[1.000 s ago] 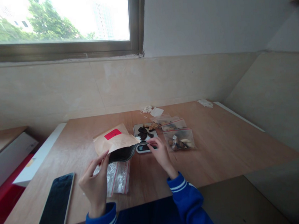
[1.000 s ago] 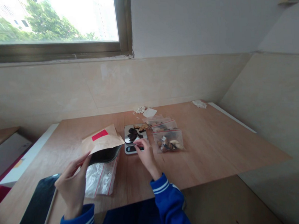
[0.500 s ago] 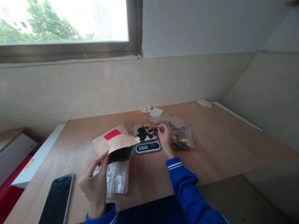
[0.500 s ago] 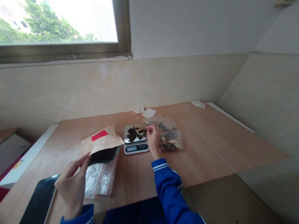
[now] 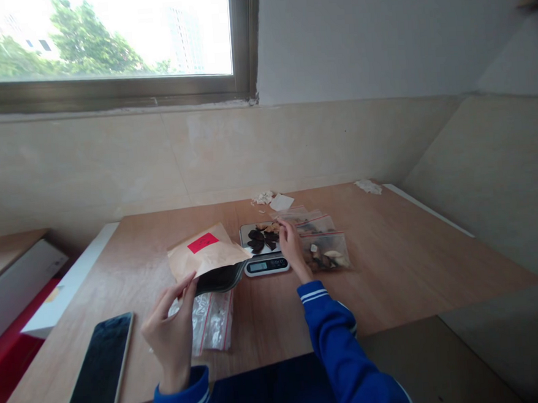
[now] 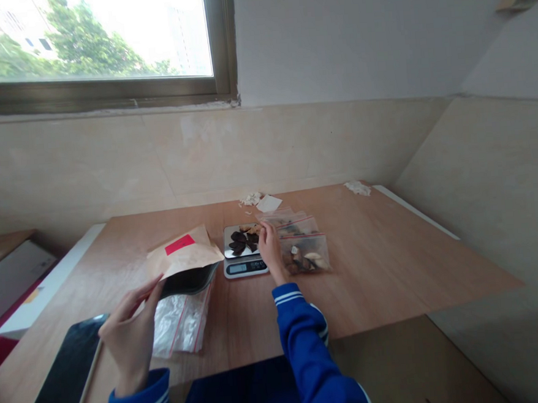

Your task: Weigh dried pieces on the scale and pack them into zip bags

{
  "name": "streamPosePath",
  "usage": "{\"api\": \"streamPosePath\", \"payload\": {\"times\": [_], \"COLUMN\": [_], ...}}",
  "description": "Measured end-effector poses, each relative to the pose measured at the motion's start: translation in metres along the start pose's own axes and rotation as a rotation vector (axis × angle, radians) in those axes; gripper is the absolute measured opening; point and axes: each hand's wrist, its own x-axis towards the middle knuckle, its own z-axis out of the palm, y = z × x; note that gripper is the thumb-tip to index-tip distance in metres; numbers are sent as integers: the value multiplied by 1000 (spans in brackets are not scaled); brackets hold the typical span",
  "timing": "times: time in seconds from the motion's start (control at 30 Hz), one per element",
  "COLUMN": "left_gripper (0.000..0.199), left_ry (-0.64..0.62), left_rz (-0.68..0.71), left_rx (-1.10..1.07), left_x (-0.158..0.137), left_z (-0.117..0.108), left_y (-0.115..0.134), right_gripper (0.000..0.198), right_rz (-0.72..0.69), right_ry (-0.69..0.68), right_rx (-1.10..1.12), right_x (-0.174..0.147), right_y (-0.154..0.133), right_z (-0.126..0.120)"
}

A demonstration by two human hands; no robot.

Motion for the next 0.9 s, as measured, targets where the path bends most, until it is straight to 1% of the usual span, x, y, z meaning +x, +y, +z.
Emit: {"api": "streamPosePath", "payload": {"times": [0.2, 0.3, 0.37, 0.4, 0.47, 0.53, 0.57, 0.6, 0.63, 0.67, 0.7, 0.73, 0.77, 0.83, 0.9], "left_gripper": [24, 23, 23, 23, 24, 26, 26, 27, 27, 28, 28, 28, 27, 27, 27], "left_ry": [-9, -12, -12, -9, -6, -5, -5, -7, -12, -20, -27, -32, -34, -36, -35], "left_rz": [6, 8, 6, 3, -1, -6, -9, -11, -10, -9, -5, 1, 7, 14, 21], "left_rx": [-15, -25, -37, -39, -31, -17, -14, -13, -15, -17, -18, -19, -23, -37, -40], "left_x": [0, 0, 0, 0, 0, 0, 0, 0, 0, 0, 0, 0, -1, -1, -1], "left_z": [0, 0, 1, 1, 1, 1, 1, 1, 2, 2, 2, 3, 3, 3, 2], "left_y": [-2, -2, -2, -2, -2, -2, -2, -3, -3, -4, -4, -4, -5, -5, -7], "right_gripper": [37, 40, 39, 38, 35, 29, 26, 23, 21, 21, 25, 31, 37, 44, 46], "right_rz": [82, 115, 123, 122, 102, 48, 10, -43, -113, -195, -270, -347, -396, -421, -367], "right_ry": [-110, -176, -180, -156, -62, 49, 87, 91, 56, -20, -126, -266, -378, -538, -615], "right_rx": [-41, -35, -20, -3, 51, 128, 166, 205, 233, 255, 279, 277, 251, 165, 67], "right_x": [-1, -1, -1, -1, -5, -16, -24, -33, -43, -54, -63, -72, -80, -89, -92], "right_y": [1, -4, -12, -18, -38, -70, -89, -108, -127, -145, -160, -173, -182, -191, -194], "right_z": [5, 4, 1, -1, -8, -18, -23, -27, -31, -33, -33, -32, -29, -20, -9]}}
